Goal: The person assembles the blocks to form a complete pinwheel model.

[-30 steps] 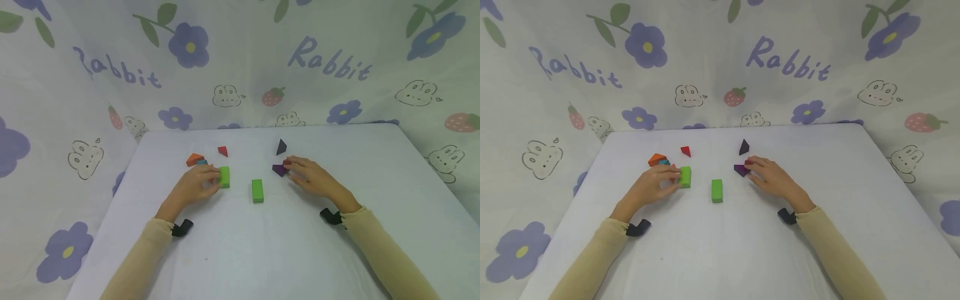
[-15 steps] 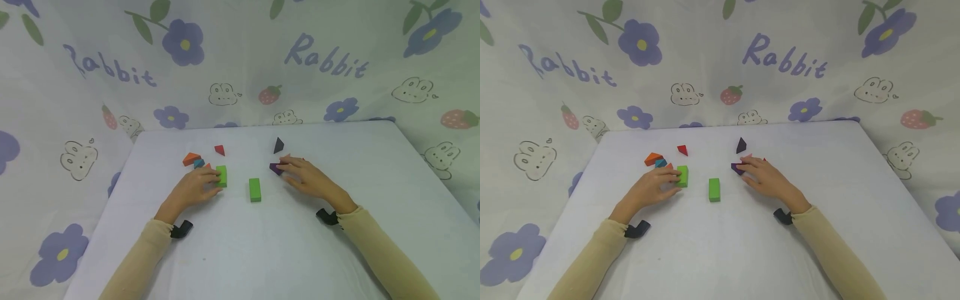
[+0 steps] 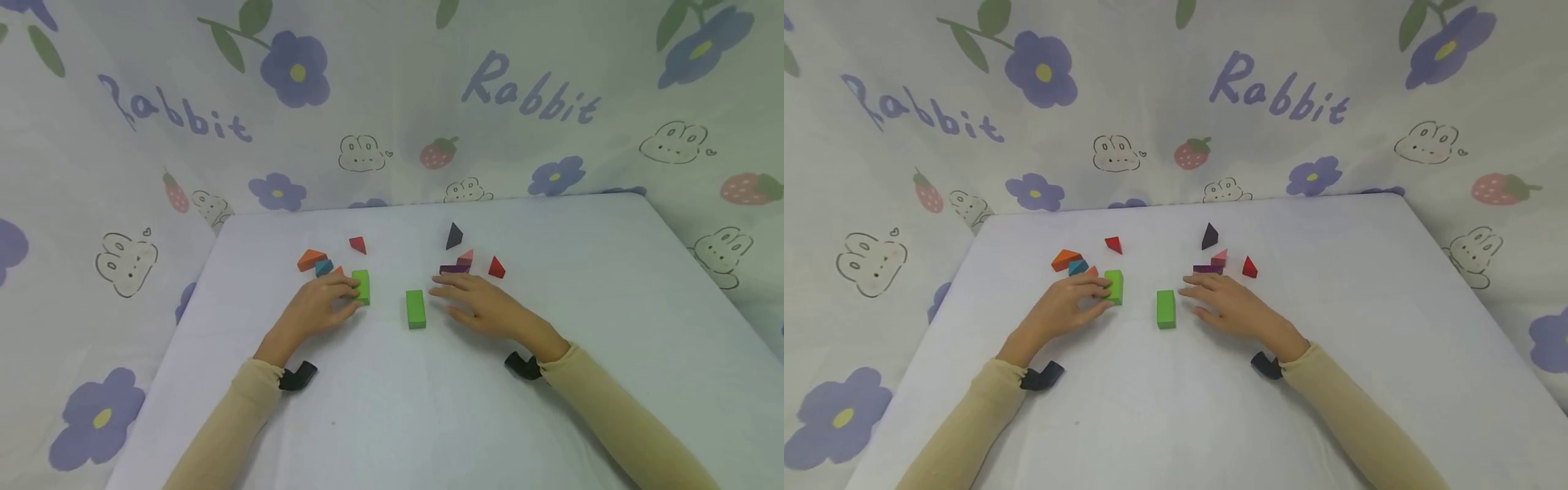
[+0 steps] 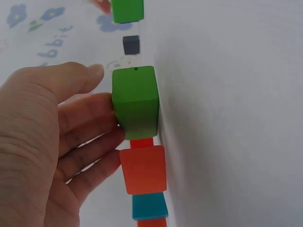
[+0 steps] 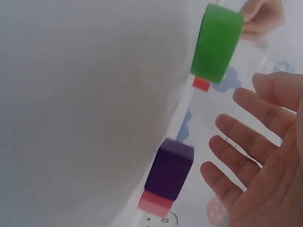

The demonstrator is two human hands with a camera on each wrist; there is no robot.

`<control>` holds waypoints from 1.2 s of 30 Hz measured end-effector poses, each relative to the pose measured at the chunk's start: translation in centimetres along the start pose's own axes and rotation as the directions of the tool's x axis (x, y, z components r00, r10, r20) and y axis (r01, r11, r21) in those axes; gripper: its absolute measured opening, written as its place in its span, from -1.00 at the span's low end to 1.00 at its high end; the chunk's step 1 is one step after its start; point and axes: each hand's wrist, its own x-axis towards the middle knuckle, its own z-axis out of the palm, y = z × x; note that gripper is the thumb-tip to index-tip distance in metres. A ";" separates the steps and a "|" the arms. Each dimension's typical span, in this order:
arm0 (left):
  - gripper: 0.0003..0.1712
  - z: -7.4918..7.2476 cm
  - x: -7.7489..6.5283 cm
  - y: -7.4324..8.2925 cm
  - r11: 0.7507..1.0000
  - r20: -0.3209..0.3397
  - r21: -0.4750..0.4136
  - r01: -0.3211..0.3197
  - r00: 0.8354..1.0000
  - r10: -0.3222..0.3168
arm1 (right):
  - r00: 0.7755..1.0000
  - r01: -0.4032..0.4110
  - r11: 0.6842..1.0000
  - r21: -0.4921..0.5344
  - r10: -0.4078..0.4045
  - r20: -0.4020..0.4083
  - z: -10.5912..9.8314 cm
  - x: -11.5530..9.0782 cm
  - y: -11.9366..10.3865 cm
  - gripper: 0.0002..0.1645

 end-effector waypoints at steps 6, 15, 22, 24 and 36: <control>-0.80 0.2 -0.1 -0.1 0.999 -0.001 -0.007 0.033 0.999 -0.033 | 1.000 0.024 1.000 -0.011 -0.024 0.010 0.3 0.0 -0.8 -0.49; -0.82 0.2 -0.2 -0.1 0.999 0.011 -0.009 0.052 0.999 -0.051 | 0.998 0.050 0.999 0.004 -0.050 0.044 0.8 0.0 -1.0 -0.49; -0.83 0.1 -0.1 0.1 0.998 0.012 -0.009 0.065 0.998 -0.064 | 0.996 0.093 0.995 0.028 -0.094 0.014 1.0 0.1 -0.9 -0.50; -0.83 0.1 -0.1 0.1 0.998 0.013 -0.009 0.068 0.998 -0.068 | 0.995 0.097 0.995 0.031 -0.098 0.014 1.0 0.1 -0.9 -0.51; -0.84 0.4 -0.2 -0.1 0.998 -0.003 -0.014 0.062 0.998 -0.062 | 0.996 0.059 0.998 0.030 -0.061 0.071 1.1 0.1 -1.0 -0.50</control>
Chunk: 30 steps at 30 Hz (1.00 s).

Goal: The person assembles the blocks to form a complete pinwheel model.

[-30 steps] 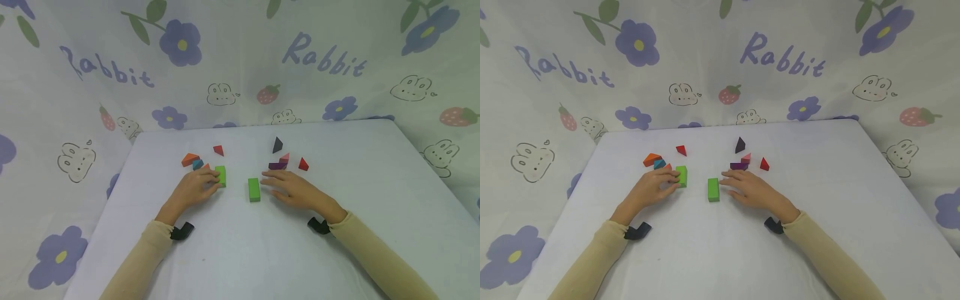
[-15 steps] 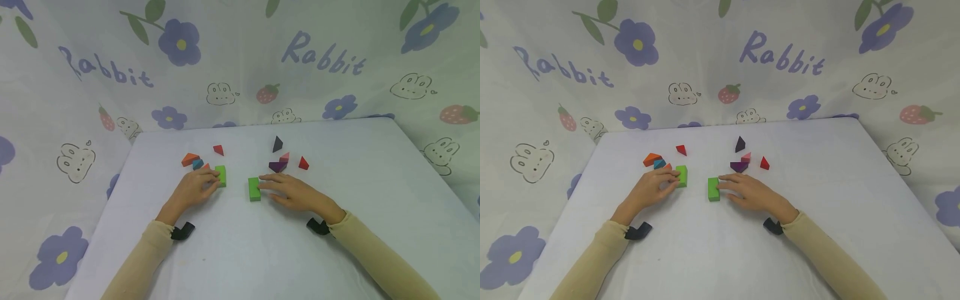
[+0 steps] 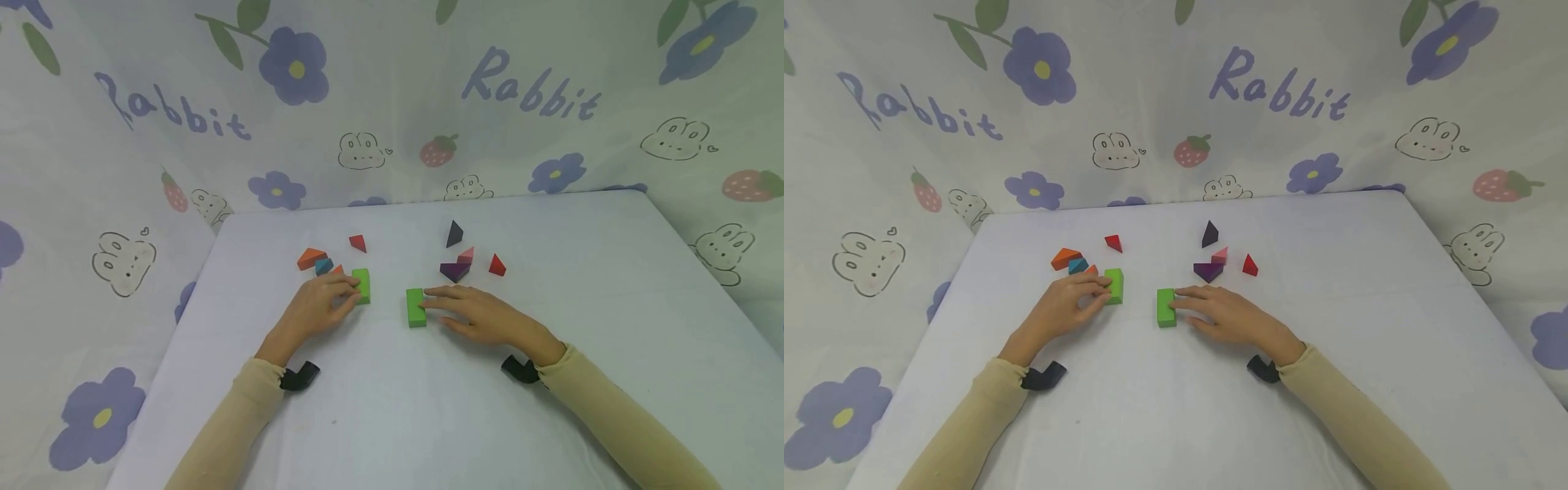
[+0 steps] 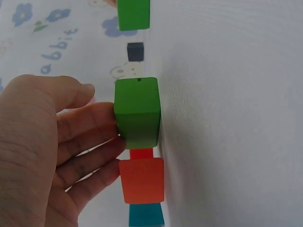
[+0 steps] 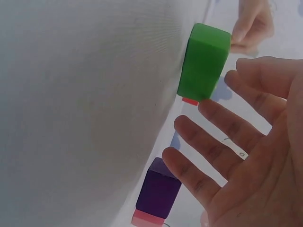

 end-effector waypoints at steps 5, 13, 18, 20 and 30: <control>-0.83 0.0 0.0 0.0 1.000 0.012 -0.002 0.007 1.000 -0.007 | 1.000 -0.013 1.000 0.017 0.013 0.019 0.0 0.0 0.0 -0.51; -0.82 -0.2 0.1 0.1 1.000 0.019 0.001 0.012 1.000 -0.012 | 0.999 -0.009 1.000 0.025 0.008 0.036 -0.1 -0.1 -0.1 -0.49; -0.83 -0.1 0.0 0.0 1.000 0.012 0.002 0.008 1.000 -0.008 | 0.998 -0.023 0.999 0.027 0.021 0.057 0.0 -0.1 -0.1 -0.48; -0.83 -0.1 0.0 0.0 1.000 0.007 -0.002 0.006 1.000 -0.006 | 0.997 -0.027 0.999 0.025 0.025 0.066 0.0 0.0 -0.2 -0.48; -0.85 0.0 0.1 0.0 1.000 0.003 0.000 -0.004 1.000 0.004 | 0.994 -0.023 0.999 0.027 0.020 0.110 0.1 0.0 -0.7 -0.44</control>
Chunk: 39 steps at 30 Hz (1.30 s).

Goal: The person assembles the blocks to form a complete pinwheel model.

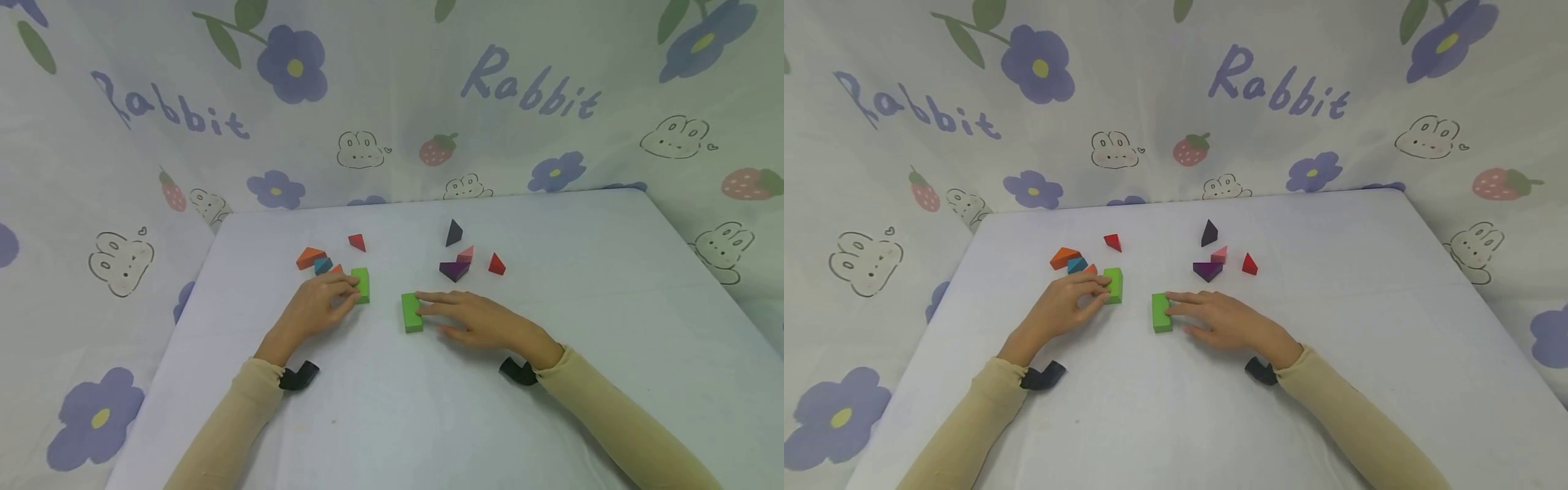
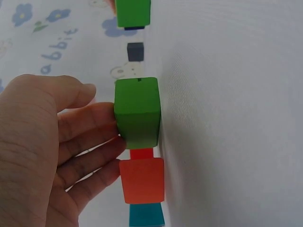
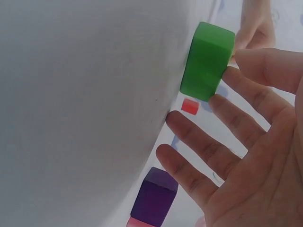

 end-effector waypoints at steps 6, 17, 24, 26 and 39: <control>-0.86 0.1 -0.1 0.0 1.000 -0.003 -0.005 0.004 1.000 -0.004 | 1.000 -0.012 1.000 -0.004 0.012 0.005 -0.1 0.0 -0.4 -0.45; -0.74 0.4 0.0 0.1 1.000 0.036 0.007 -0.003 0.999 0.003 | 0.999 0.041 0.998 -0.037 -0.042 -0.029 0.0 0.0 -0.9 -0.42; -0.70 0.5 0.0 0.1 1.000 0.043 0.020 -0.021 0.999 0.020 | 1.000 0.031 0.998 -0.048 -0.031 -0.005 0.1 0.0 -1.1 -0.42; -0.70 0.5 0.1 0.1 0.999 0.039 0.027 -0.035 0.999 0.033 | 0.999 0.038 0.998 -0.050 -0.038 -0.002 0.2 0.1 -1.2 -0.42; -0.68 0.5 0.1 0.2 0.997 0.061 0.047 -0.054 0.997 0.051 | 0.998 0.065 0.996 -0.067 -0.067 -0.019 0.1 0.0 -1.5 -0.41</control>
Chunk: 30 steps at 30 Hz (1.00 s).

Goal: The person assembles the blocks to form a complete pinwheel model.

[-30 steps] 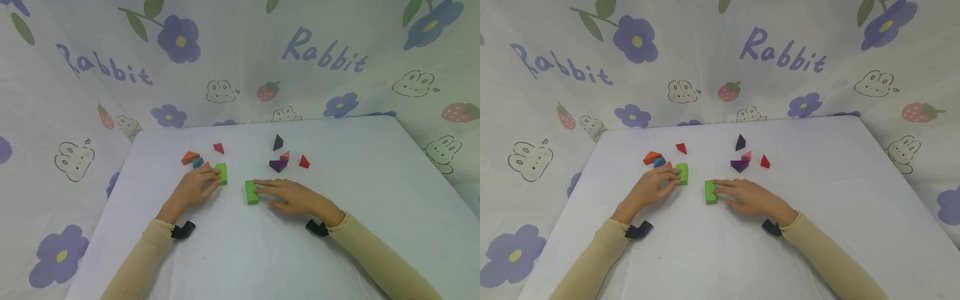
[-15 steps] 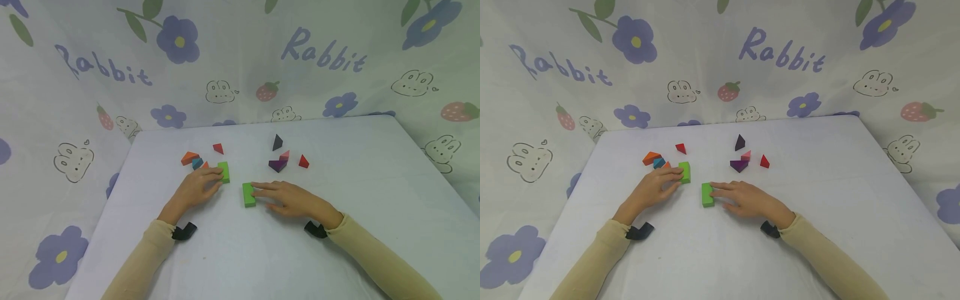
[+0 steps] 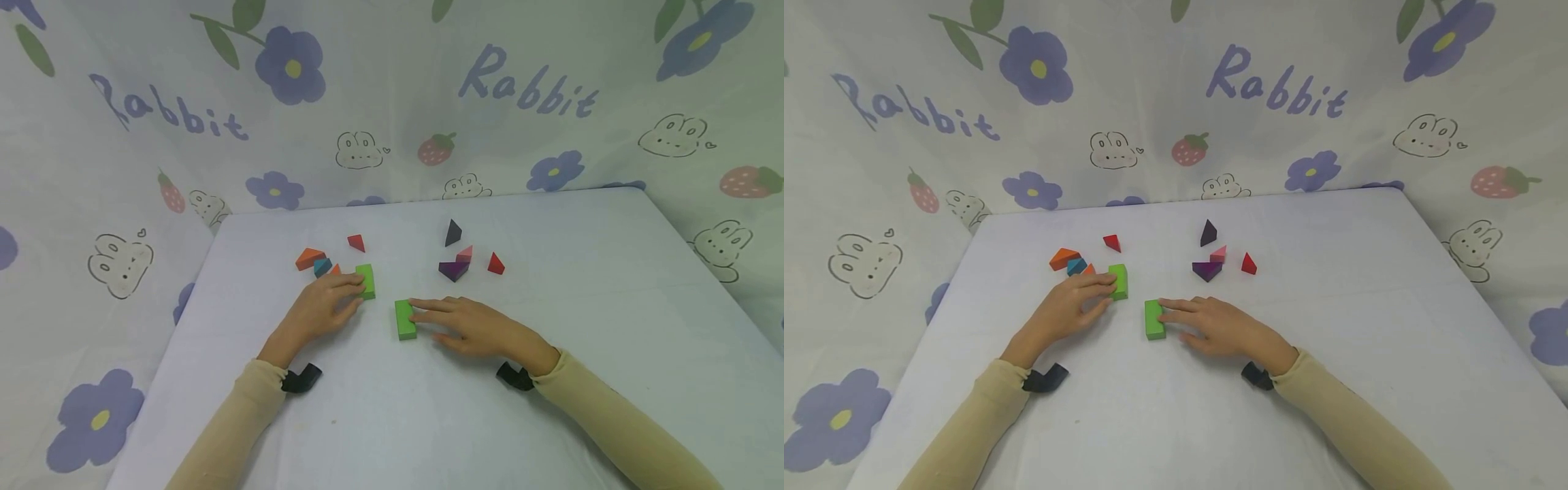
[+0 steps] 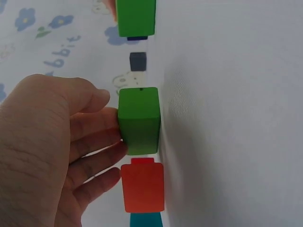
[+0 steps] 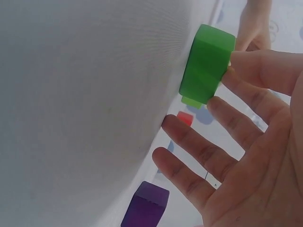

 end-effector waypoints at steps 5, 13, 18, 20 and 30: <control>-0.64 0.2 0.0 0.1 0.999 0.015 -0.031 -0.015 1.000 0.015 | 1.000 -0.005 1.000 -0.007 0.006 0.004 0.1 0.0 0.0 -0.40; -0.51 0.2 0.2 1.1 0.999 0.096 -0.034 -0.017 0.995 0.020 | 1.000 -0.002 1.000 -0.016 0.002 -0.002 0.0 0.0 0.0 -0.40; -0.43 0.5 0.3 1.7 1.000 0.152 -0.021 -0.024 0.988 0.027 | 1.000 0.000 1.000 -0.024 0.000 -0.012 -0.1 0.0 0.1 -0.40; -0.42 0.7 0.3 1.8 0.999 0.159 -0.023 -0.028 0.987 0.032 | 1.000 0.000 1.000 -0.022 0.000 -0.015 -0.1 0.0 0.1 -0.40; -0.42 1.0 0.3 2.1 0.998 0.130 -0.010 -0.058 0.990 0.059 | 0.999 0.012 0.999 -0.046 -0.014 -0.036 0.2 0.0 0.4 -0.38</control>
